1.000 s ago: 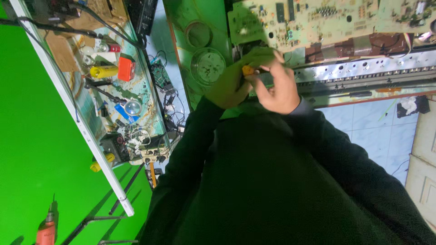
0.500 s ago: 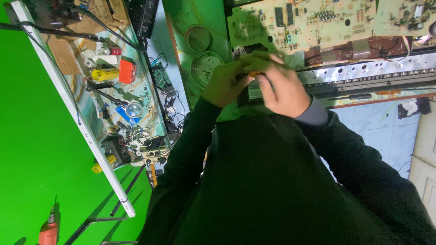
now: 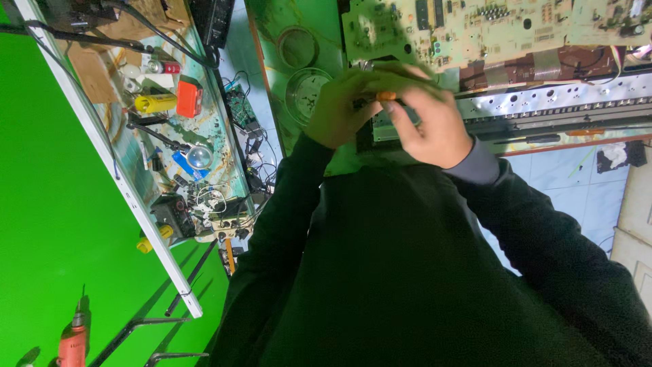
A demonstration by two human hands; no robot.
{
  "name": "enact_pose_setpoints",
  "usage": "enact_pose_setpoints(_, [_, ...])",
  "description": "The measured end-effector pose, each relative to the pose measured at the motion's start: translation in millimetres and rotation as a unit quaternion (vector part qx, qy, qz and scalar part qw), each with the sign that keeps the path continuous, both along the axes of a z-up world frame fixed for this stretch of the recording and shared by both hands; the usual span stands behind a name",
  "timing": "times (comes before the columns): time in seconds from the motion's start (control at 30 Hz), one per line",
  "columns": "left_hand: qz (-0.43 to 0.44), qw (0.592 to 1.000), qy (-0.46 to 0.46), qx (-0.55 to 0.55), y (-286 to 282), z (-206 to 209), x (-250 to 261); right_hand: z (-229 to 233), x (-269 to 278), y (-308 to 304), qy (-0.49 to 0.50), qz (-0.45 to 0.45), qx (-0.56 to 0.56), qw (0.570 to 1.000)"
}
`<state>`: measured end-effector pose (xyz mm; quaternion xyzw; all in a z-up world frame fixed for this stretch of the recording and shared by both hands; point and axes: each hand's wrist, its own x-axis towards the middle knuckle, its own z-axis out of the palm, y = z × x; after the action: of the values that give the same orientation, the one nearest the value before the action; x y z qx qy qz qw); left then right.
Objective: The person uses a screwdriver to remove screws from a disassembled electronic device on a workbench. They place the screws into a small metal bowl and continue to manipulate the device's internal components.
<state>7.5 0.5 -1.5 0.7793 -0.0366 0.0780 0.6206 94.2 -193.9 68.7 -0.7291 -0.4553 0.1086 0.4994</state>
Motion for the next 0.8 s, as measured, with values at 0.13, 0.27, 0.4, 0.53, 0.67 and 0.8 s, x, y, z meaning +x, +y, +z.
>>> enact_pose_setpoints(0.13, [0.038,0.992,0.024,0.114,-11,-4,10,8,-1,8,-0.06,0.027,0.048,0.997])
enact_pose_setpoints(0.27, [0.013,0.992,-0.044,0.119,-9,-1,4,-6,-5,10,-0.062,-0.052,0.027,0.996])
enact_pose_setpoints(0.4, [-0.033,0.993,0.094,0.07,0,11,-5,-8,-5,2,-0.032,-0.065,0.005,0.997])
enact_pose_setpoints(0.53, [0.02,0.995,0.043,0.082,-4,11,-2,-8,-7,-4,-0.068,-0.03,-0.01,0.997])
enact_pose_setpoints(0.67, [0.057,0.993,0.0,0.107,-5,10,3,-14,-13,-1,-0.052,-0.055,-0.01,0.997])
enact_pose_setpoints(0.8, [0.029,0.993,0.044,0.11,-9,-8,-2,-20,-16,-2,-0.062,-0.027,-0.007,0.998])
